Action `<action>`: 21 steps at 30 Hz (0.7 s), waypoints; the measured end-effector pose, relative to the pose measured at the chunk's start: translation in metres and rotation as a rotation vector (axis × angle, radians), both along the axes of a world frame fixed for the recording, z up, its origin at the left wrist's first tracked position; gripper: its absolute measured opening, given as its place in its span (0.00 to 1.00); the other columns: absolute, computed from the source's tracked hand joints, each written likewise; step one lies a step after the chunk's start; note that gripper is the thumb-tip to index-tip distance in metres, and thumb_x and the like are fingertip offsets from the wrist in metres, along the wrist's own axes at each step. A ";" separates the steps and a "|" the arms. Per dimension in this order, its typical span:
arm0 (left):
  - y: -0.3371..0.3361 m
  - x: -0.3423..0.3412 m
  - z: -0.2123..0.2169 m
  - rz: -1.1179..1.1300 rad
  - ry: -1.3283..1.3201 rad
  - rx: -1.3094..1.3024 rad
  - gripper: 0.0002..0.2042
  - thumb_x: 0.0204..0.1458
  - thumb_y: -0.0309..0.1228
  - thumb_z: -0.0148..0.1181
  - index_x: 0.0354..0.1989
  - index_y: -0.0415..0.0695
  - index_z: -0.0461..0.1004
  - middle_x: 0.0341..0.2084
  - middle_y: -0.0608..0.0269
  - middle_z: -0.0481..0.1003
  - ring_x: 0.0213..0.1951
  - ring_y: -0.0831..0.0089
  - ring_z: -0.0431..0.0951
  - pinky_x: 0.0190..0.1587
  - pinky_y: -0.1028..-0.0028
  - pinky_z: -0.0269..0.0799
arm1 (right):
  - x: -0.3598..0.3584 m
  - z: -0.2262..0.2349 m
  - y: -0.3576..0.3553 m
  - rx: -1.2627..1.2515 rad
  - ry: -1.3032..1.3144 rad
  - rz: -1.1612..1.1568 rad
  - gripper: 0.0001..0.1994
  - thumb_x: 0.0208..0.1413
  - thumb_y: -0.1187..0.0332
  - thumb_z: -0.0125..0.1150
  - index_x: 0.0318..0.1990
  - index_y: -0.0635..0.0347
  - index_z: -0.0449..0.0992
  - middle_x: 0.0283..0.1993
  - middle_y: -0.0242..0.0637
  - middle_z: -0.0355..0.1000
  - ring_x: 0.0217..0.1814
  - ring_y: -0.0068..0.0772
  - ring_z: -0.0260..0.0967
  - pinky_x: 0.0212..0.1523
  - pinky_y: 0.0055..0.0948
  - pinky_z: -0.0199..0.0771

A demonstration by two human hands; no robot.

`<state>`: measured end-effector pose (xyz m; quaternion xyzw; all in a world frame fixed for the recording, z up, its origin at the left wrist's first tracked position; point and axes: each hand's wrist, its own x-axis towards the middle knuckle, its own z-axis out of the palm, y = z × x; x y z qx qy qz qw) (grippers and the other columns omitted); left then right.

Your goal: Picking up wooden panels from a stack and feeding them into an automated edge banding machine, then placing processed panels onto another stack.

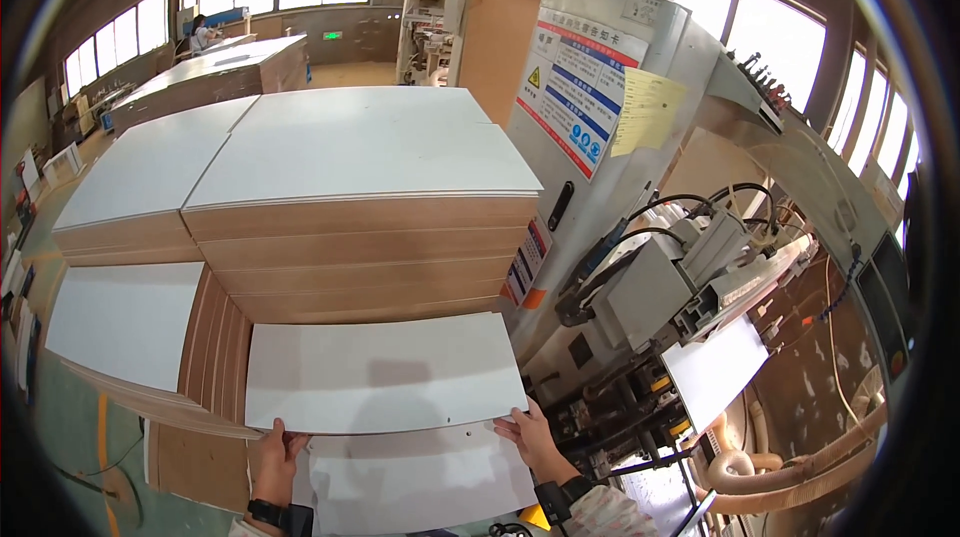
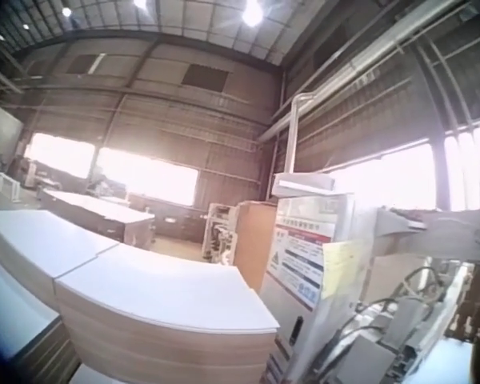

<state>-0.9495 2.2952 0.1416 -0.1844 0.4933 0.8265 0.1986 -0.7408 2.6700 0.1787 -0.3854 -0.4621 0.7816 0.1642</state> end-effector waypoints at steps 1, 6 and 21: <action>-0.002 0.002 0.004 -0.009 0.006 -0.001 0.15 0.58 0.33 0.44 0.43 0.30 0.64 0.34 0.53 0.71 0.35 0.64 0.75 0.38 0.69 0.78 | 0.008 -0.005 -0.001 -0.062 0.042 -0.031 0.19 0.57 0.73 0.46 0.56 0.59 0.56 0.42 0.41 0.66 0.41 0.35 0.69 0.42 0.35 0.75; -0.026 0.005 -0.011 -0.097 -0.009 -0.005 0.14 0.55 0.35 0.50 0.40 0.34 0.67 0.33 0.55 0.71 0.36 0.62 0.74 0.42 0.65 0.75 | 0.040 -0.013 -0.024 -0.412 0.118 -0.198 0.13 0.56 0.68 0.51 0.47 0.61 0.63 0.39 0.40 0.69 0.37 0.34 0.71 0.39 0.34 0.75; 0.008 0.112 0.080 -0.432 0.126 -0.196 0.25 0.53 0.30 0.50 0.59 0.39 0.53 0.51 0.54 0.62 0.51 0.63 0.63 0.50 0.67 0.63 | 0.229 0.076 0.036 -0.078 0.315 -0.293 0.17 0.51 0.70 0.56 0.49 0.65 0.64 0.43 0.37 0.69 0.44 0.29 0.68 0.44 0.30 0.69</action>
